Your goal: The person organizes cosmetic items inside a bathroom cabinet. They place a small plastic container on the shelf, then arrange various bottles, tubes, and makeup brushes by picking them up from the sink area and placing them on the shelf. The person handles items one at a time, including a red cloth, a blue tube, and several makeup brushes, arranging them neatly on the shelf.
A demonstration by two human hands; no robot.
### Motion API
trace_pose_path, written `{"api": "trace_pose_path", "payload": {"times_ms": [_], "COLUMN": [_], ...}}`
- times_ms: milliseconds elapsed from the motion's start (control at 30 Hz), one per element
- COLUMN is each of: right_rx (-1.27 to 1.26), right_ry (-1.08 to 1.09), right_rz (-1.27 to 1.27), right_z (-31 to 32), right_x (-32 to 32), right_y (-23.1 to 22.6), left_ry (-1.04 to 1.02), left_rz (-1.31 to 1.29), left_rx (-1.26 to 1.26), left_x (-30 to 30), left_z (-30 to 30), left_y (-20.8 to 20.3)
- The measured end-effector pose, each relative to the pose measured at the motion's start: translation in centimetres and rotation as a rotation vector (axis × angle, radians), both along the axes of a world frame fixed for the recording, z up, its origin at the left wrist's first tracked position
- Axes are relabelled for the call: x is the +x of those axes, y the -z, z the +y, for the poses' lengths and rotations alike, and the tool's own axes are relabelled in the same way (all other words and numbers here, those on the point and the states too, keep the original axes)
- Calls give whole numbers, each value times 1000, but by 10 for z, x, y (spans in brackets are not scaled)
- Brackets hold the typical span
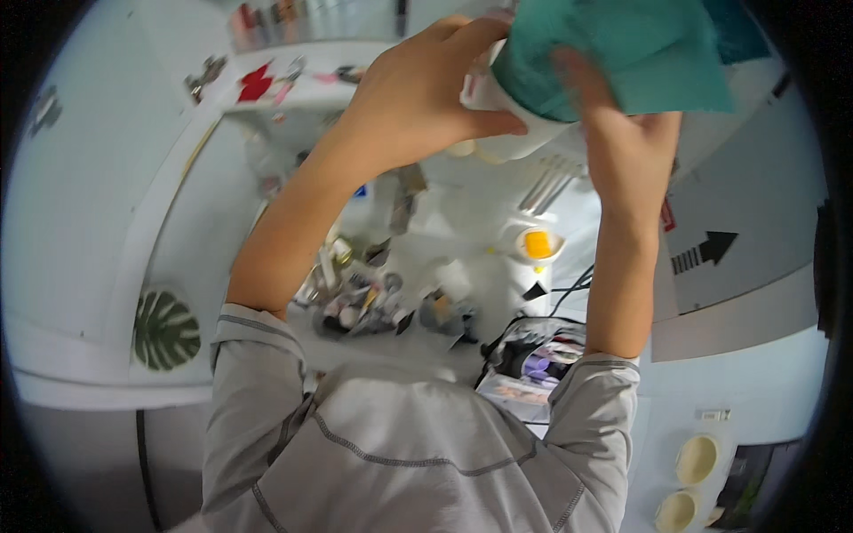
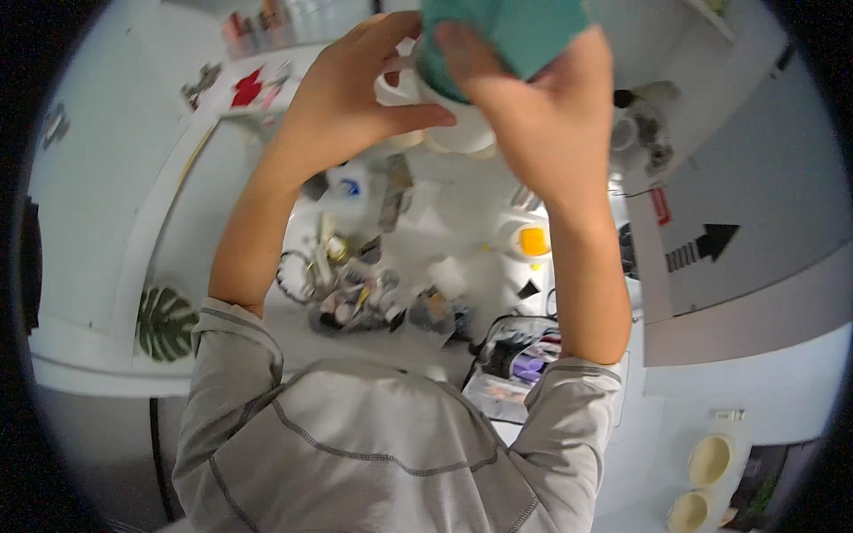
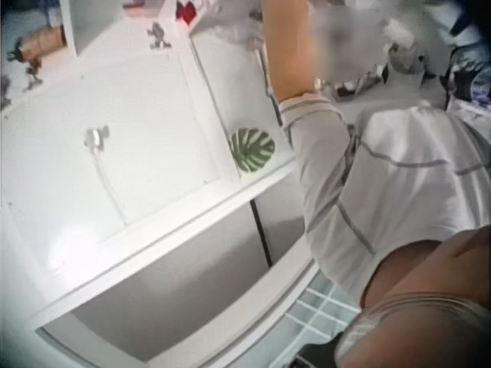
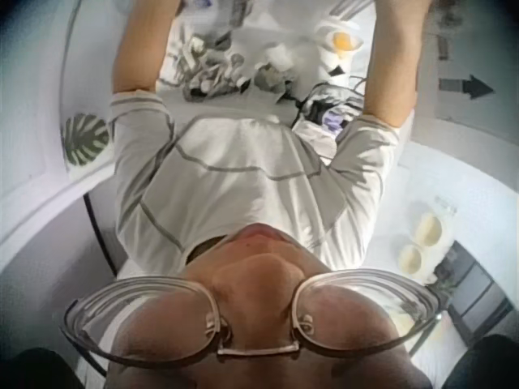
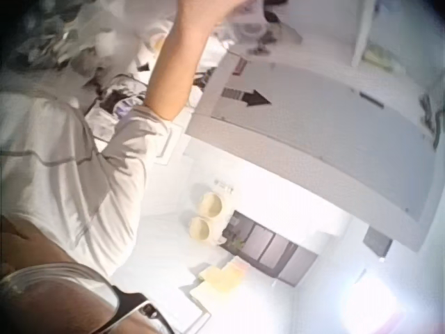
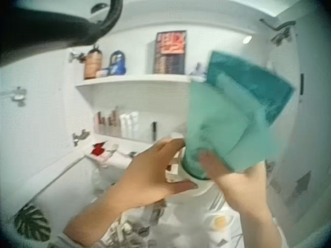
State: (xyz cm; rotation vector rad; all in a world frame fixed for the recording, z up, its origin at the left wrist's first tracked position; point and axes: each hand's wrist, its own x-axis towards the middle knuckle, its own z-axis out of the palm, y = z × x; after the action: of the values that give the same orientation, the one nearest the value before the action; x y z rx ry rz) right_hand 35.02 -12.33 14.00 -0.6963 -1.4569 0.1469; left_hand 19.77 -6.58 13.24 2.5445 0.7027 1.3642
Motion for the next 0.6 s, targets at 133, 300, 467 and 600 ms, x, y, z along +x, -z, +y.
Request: {"api": "trace_pose_path", "payload": {"times_ms": [133,300,467,600], "right_rx": [-147,-480,-683,-801], "right_ry": [-230,-521,-723,-886], "right_rz": [-295,-370,-455,-517], "right_z": [11,33,18,-12], "right_x": [-67,-162,-251,-291], "right_y": [49,157,253,275], "left_ry": [-191,-445,-751,-847], "left_rz": [73,27,52,-22], "left_rx": [-259,-647,-692,-734], "left_x": [-76,-175,-250,-293], "left_z": [-8,-35,-101,-146], "left_y": [74,207,289,327]}}
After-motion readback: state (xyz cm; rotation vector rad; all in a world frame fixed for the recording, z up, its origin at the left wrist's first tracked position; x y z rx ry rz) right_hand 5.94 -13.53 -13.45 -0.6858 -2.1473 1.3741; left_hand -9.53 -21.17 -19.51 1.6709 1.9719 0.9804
